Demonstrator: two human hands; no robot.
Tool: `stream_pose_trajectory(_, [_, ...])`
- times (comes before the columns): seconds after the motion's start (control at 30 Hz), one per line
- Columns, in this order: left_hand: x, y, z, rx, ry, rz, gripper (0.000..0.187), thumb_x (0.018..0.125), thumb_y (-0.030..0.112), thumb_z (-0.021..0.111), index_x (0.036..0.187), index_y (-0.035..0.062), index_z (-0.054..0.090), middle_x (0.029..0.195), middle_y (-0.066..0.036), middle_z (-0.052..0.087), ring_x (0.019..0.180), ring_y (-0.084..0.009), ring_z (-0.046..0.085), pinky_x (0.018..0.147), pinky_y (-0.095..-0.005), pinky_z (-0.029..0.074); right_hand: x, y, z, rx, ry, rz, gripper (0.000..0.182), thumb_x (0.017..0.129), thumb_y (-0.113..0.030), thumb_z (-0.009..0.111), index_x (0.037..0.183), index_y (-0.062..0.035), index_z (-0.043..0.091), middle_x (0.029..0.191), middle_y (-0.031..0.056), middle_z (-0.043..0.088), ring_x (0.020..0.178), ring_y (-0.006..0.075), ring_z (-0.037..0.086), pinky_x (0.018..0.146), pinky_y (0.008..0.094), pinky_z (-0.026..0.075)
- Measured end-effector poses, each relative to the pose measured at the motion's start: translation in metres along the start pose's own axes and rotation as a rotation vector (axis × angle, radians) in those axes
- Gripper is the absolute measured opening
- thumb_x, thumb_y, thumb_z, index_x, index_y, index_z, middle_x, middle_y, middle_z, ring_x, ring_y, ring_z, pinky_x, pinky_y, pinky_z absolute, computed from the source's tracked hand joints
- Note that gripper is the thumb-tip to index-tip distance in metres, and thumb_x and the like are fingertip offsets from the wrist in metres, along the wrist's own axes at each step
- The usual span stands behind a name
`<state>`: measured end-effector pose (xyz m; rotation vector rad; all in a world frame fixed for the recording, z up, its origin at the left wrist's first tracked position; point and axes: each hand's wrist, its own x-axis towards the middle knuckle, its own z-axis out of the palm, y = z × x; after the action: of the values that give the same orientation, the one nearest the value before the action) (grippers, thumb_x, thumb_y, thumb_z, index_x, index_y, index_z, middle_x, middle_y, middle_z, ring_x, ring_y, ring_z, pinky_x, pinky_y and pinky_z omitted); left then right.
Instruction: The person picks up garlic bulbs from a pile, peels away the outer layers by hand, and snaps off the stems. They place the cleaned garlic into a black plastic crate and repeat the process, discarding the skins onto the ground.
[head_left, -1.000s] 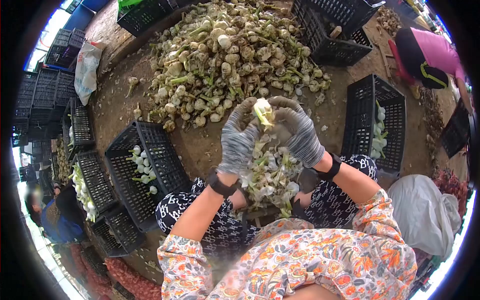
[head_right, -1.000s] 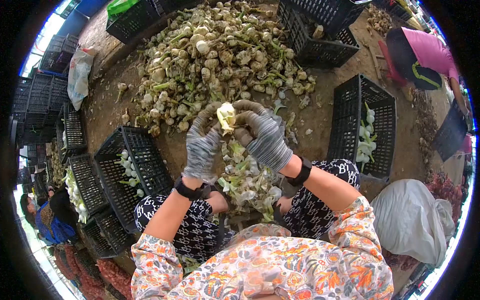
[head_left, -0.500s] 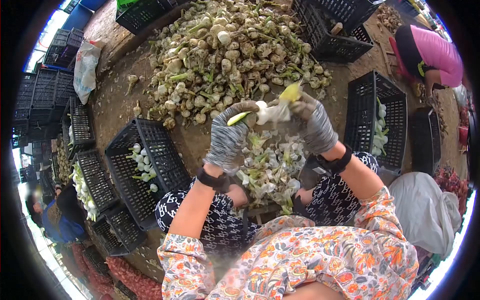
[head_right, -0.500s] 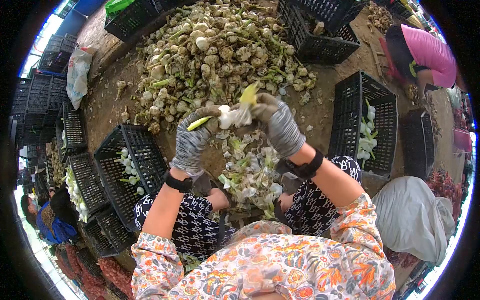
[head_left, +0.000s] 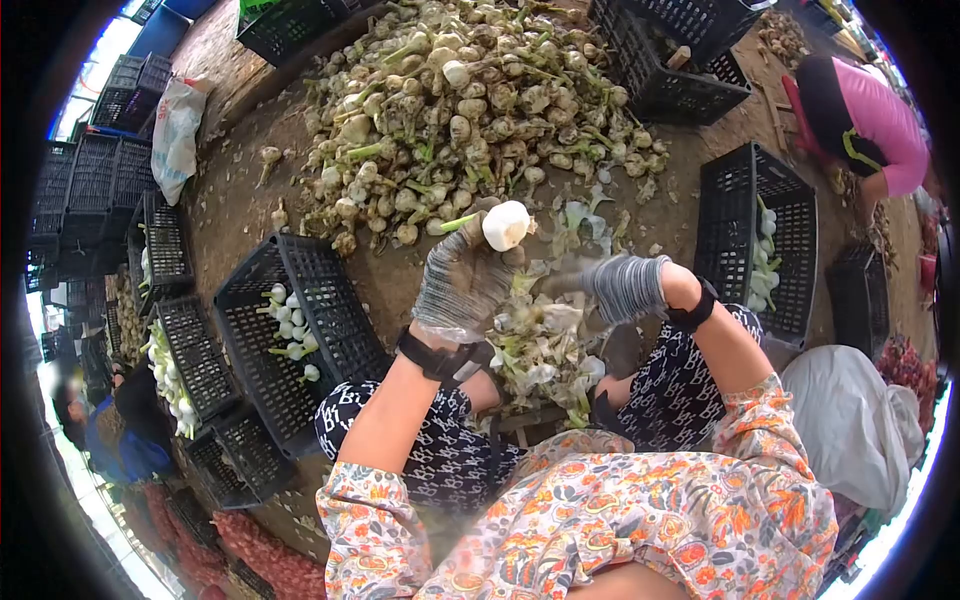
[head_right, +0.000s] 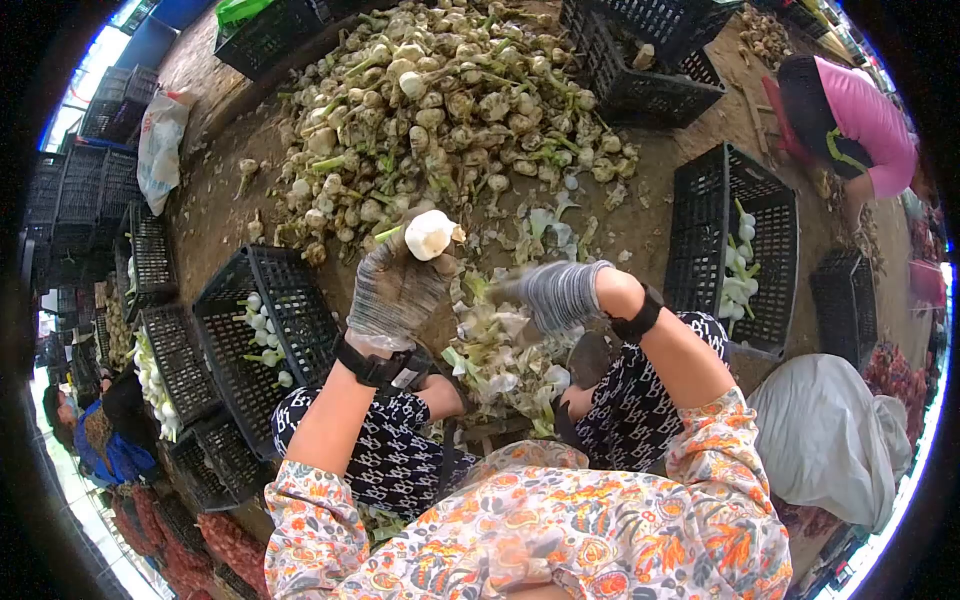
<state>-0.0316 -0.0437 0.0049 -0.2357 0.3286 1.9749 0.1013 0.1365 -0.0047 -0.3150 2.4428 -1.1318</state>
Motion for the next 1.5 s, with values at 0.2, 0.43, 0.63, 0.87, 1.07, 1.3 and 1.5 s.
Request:
stream_pose_trajectory(0.2, [-0.012,0.023,-0.01,-0.036,0.313,-0.005,0.027,0.085,0.017,0.05,0.101,-0.0041,0.053,0.099,-0.019,0.059,0.088,-0.0334,0.058,0.071,-0.0384,0.054,0.027,0.001,-0.024,0.058,0.073,0.457,0.044,0.08,-0.034,0.057,0.11,-0.0023,0.053,0.096,0.0194,0.059,0.087,0.0312,0.057,0.076,0.0372,0.045])
stream_pose_trajectory(0.43, [-0.112,0.143,-0.112,-0.26,0.509,0.745,0.028,0.08,0.011,0.043,0.1,-0.007,0.05,0.096,-0.022,0.059,0.078,-0.0321,0.061,0.063,-0.0377,0.056,0.067,0.088,0.017,-0.111,-0.12,0.556,0.049,0.082,-0.038,0.054,0.112,0.0006,0.052,0.109,0.0204,0.057,0.1,0.0338,0.055,0.083,0.0398,0.044])
stream_pose_trajectory(0.63, [-0.151,0.16,-0.053,-0.21,0.552,0.9,0.04,0.087,0.032,0.05,0.103,-0.005,0.049,0.088,-0.013,0.058,0.064,-0.0192,0.054,0.053,-0.0276,0.047,0.127,0.188,0.049,-0.145,0.196,0.742,0.042,0.086,-0.027,0.05,0.119,-0.0019,0.048,0.125,0.015,0.048,0.116,0.0289,0.045,0.093,0.0358,0.039])
stream_pose_trajectory(0.87, [-0.076,0.111,-0.024,0.126,0.449,0.468,0.026,0.087,0.027,0.055,0.099,0.0039,0.053,0.086,-0.006,0.056,0.067,-0.0121,0.056,0.054,-0.0243,0.046,0.195,0.258,0.05,-0.704,0.204,0.742,0.036,0.082,-0.011,0.049,0.117,-0.0041,0.053,0.108,0.0155,0.059,0.099,0.0309,0.056,0.079,0.0407,0.045])
stream_pose_trajectory(1.07, [-0.057,0.079,-0.028,0.234,0.555,0.182,0.025,0.086,0.03,0.055,0.101,0.0093,0.053,0.084,-0.002,0.056,0.064,-0.01,0.053,0.052,-0.0231,0.042,0.214,0.326,0.066,-1.03,0.273,0.523,0.035,0.084,-0.013,0.049,0.118,-0.0064,0.053,0.117,0.0159,0.054,0.105,0.0316,0.053,0.084,0.0403,0.045])
stream_pose_trajectory(1.3, [-0.043,0.053,-0.029,0.613,0.599,0.203,0.03,0.083,0.022,0.06,0.108,0.0078,0.052,0.09,-0.003,0.058,0.072,-0.0116,0.057,0.059,-0.0217,0.047,0.165,0.255,0.031,0.299,0.554,0.64,0.037,0.083,-0.032,0.058,0.11,-0.0067,0.057,0.104,0.0135,0.059,0.087,0.0241,0.059,0.074,0.035,0.048])
stream_pose_trajectory(1.5, [-0.016,0.007,-0.05,1.2,0.39,0.417,0.062,0.072,0.002,0.068,0.126,0.0013,0.039,0.116,-0.012,0.05,0.098,-0.0197,0.051,0.081,-0.0277,0.047,0.111,0.04,-0.01,0.935,0.431,0.404,0.034,0.082,-0.032,0.061,0.095,-0.0008,0.058,0.075,0.0054,0.061,0.063,0.0117,0.058,0.047,0.0251,0.048])
